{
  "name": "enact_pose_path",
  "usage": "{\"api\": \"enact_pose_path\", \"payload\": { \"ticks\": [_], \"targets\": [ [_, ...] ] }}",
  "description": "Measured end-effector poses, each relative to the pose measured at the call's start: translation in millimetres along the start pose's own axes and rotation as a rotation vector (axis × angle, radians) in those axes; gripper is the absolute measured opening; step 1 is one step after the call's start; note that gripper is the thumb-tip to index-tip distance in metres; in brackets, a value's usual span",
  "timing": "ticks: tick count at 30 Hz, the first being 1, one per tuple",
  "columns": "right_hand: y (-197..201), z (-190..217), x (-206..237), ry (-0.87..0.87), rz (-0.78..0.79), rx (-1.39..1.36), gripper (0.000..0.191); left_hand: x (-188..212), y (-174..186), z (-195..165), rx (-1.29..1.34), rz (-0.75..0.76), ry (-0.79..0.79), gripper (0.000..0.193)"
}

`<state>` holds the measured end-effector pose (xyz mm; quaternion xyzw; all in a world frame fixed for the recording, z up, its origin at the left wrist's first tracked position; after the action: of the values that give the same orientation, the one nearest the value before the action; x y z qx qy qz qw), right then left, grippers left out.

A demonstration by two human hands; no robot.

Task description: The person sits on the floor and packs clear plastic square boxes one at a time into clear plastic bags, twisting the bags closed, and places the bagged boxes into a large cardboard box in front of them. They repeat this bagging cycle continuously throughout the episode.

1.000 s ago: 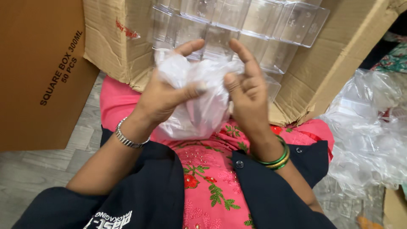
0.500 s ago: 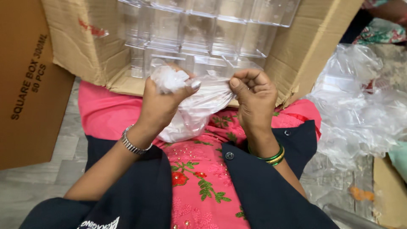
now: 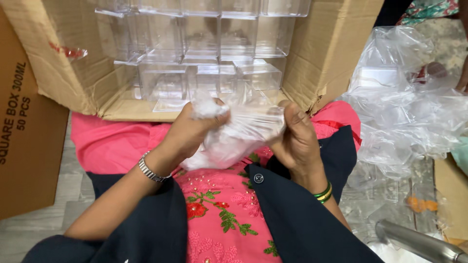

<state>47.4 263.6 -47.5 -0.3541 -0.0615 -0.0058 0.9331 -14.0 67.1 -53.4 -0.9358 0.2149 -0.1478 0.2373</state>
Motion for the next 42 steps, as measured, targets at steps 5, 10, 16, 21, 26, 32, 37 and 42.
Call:
{"api": "enact_pose_path", "payload": {
  "ticks": [5, 10, 16, 21, 26, 32, 37, 42],
  "targets": [
    [17, -4, -4, 0.101, -0.080, 0.447, 0.028, -15, -2, -35, 0.068, 0.166, -0.188, 0.018],
    [28, 9, -6, 0.378, -0.064, 0.314, 0.020, -20, -12, -24, -0.142, -0.013, -0.125, 0.012],
    [-9, 8, -12, 0.131, 0.187, 0.104, 0.028, -15, -1, -22, 0.331, 0.300, 0.059, 0.023],
    [-10, 47, -9, 0.130, 0.194, -0.157, 0.034, -2, 8, -26, 0.043, 0.470, 0.054, 0.028],
    [-31, 15, -3, -0.102, 0.375, 0.854, 0.024, -1, 37, -63, 0.121, 0.219, 0.041, 0.012],
    [-56, 66, 39, 0.194, 0.723, 0.129, 0.030, -20, 26, -40, -0.244, 0.484, 0.044, 0.025],
    [53, 59, -79, 0.482, -0.317, 0.798, 0.021, -87, 31, 14, -0.757, -0.204, -0.070, 0.034],
    [88, 12, -119, 0.792, -0.342, 1.805, 0.054, -90, 31, 40, -0.825, -0.262, -0.283, 0.026]
  ]
}}
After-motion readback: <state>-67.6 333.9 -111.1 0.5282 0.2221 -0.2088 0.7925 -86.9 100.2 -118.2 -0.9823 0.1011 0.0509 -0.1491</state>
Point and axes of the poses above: each hand's wrist, its own x-axis away from the middle knuckle, its own y-axis out of the back of the hand, z = x × y, the point moved 6 cm from there along -x, towards the middle knuckle, and after that the axes turned 9 degrees about x, right-handed, at the moved point
